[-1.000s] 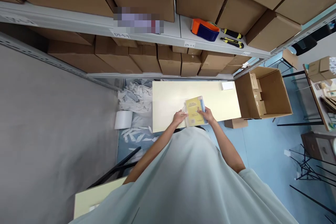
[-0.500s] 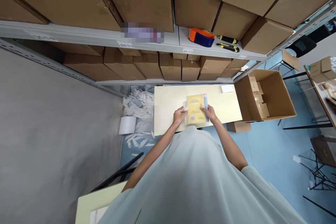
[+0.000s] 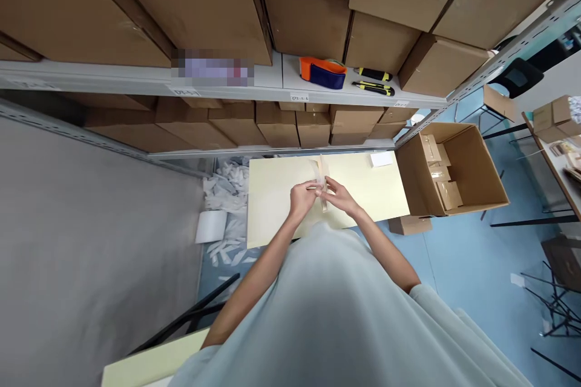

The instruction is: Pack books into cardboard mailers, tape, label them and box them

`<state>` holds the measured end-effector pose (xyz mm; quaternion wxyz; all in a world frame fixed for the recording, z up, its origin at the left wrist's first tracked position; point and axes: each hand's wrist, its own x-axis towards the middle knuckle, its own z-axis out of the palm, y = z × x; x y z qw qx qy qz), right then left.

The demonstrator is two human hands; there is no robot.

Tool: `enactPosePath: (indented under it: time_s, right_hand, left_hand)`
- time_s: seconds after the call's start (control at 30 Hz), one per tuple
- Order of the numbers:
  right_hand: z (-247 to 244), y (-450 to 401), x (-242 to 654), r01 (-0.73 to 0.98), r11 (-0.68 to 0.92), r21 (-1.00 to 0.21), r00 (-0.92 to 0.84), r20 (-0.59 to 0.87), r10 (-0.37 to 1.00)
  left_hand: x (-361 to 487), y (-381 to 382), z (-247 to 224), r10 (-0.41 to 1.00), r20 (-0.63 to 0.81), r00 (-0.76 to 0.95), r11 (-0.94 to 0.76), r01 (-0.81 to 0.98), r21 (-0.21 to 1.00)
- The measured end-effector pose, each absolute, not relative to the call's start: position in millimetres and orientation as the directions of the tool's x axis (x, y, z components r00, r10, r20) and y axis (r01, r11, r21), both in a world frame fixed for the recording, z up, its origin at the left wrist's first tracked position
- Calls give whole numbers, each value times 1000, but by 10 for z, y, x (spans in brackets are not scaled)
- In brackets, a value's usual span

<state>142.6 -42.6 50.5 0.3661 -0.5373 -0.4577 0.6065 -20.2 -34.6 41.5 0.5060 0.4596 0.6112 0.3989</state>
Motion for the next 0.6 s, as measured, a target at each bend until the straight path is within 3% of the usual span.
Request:
enactPosePath:
  time_s: [0.13,0.23,0.37,0.43,0.5,0.57,0.6]
  right_hand:
    - [721,-355,1398,-46,-259,-965,-118,-253,960]
    - [700,-271,1495,-76,-274,-959,0,-275,961]
    - [560,-205,1713,-30,-315,-949,84,-316,945]
    - [528,-206,1829,-14,-327,-945,58,-327,943]
    - [537,-222,1929,-36,-360,-932,13,-361,933]
    - [569,-244,1999,-90,-399,-913,-38,-397,917]
    - [587,-255,2019,-118,-417,-901,-66,-412,909]
  left_hand:
    - [27,-422,606,997,-70,-17,72,342,937]
    - [197,-493,700,992,11,129,-65,427,902]
    - [227,-542,645,959,1,285,-79,263,961]
    - [137,-530,556,980,-50,190,20,157,987]
    - [-3,-490,460,991,-125,-44,130,131,983]
    - [-160,-439,385,936,-241,-255,276,110,955]
    - [-234,-417,361,907,-313,-282,343,62,937]
